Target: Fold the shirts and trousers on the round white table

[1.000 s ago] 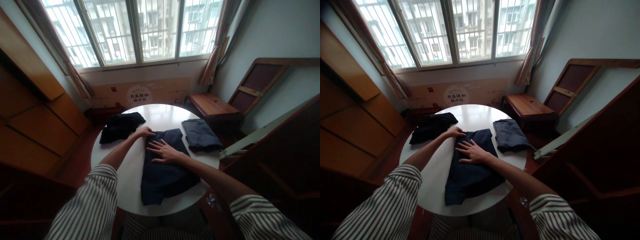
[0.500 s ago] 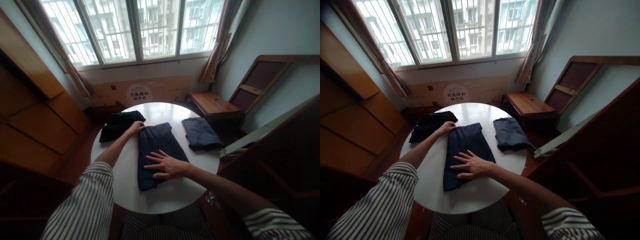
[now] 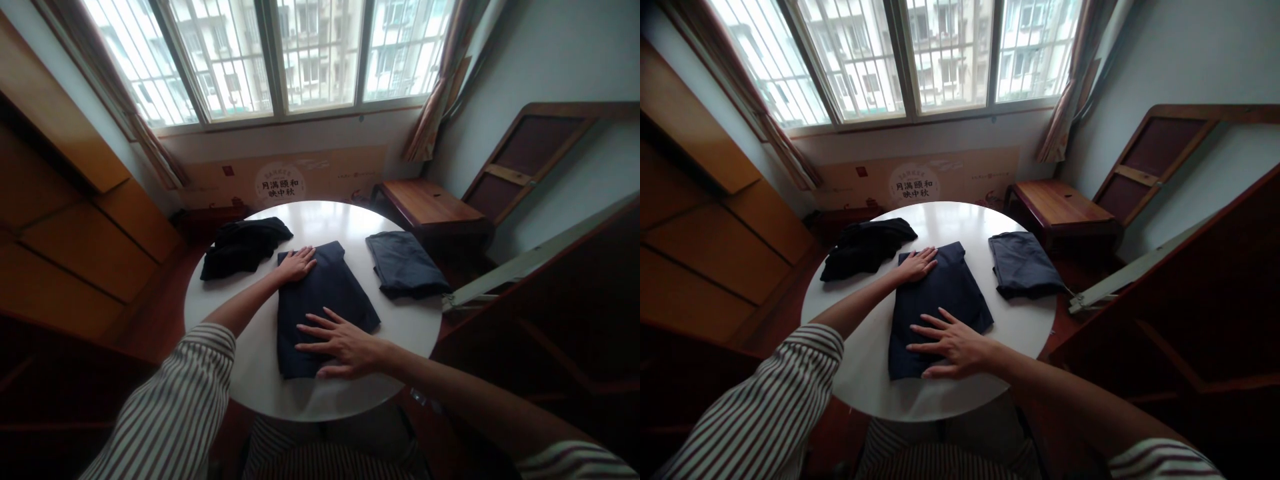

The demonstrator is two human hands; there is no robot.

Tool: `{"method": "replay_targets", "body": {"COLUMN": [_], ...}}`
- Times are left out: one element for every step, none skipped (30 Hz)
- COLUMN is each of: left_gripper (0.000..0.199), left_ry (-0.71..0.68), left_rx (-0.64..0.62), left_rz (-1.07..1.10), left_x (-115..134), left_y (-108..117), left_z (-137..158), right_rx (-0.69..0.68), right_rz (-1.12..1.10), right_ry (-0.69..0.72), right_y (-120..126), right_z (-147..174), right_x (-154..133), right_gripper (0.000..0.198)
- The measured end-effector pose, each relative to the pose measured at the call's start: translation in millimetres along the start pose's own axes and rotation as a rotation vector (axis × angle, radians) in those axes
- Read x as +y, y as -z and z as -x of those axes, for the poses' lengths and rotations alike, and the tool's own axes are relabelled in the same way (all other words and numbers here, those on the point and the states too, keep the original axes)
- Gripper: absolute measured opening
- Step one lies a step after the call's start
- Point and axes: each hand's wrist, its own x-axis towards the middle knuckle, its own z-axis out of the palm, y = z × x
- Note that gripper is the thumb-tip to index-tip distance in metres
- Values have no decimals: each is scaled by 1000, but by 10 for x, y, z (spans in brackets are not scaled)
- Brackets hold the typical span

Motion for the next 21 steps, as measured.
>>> {"method": "replay_targets", "body": {"left_gripper": [48,45,41,38,34,31,29,27,26,26,26,26,27,28,29,30,30,30,30,30,30], "left_ry": [20,41,60,77,93,109,128,147,167,184,198,209,217,222,226,230,234,236,236,234,229], "left_rx": [18,38,61,83,106,132,159,184,203,216,224,229,235,242,252,261,270,276,279,280,279], "left_rz": [41,75,99,114,126,142,161,182,204,227,250,273,294,311,323,330,332,330,324,315,302], "left_x": [-15,-28,-44,-66,-99,-145,-203,-272,-347,-423,-493,-554,-604,-640,-665,-681,-690,-695,-699,-702,-705], "left_y": [34,72,116,167,224,289,357,427,494,553,601,634,652,655,646,629,607,584,564,548,537], "left_z": [-39,-74,-105,-126,-135,-129,-108,-72,-23,35,96,153,203,240,263,272,270,261,247,233,220], "right_rx": [-6,-12,-17,-22,-22,-13,12,52,99,144,180,201,207,204,199,193,184,171,152,125,93], "right_rz": [-12,-25,-39,-55,-77,-106,-140,-167,-169,-148,-111,-65,-23,5,19,25,36,46,59,76,94], "right_ry": [-1,-1,-2,-2,-2,-2,-6,-14,-28,-46,-65,-79,-87,-89,-88,-87,-87,-89,-92,-90,-84], "right_y": [5,15,32,58,94,139,192,253,316,378,436,483,517,534,531,509,468,411,341,265,186], "right_z": [20,35,44,47,38,17,-23,-82,-163,-267,-388,-523,-663,-799,-923,-1028,-1109,-1164,-1193,-1199,-1185], "right_x": [-14,-24,-31,-34,-31,-22,-5,21,57,101,151,204,257,306,349,385,413,434,447,452,447], "right_gripper": [63,64,63,60,56,52,49,46,43,42,40,37,33,31,32,34,36,36,36,37,39]}}
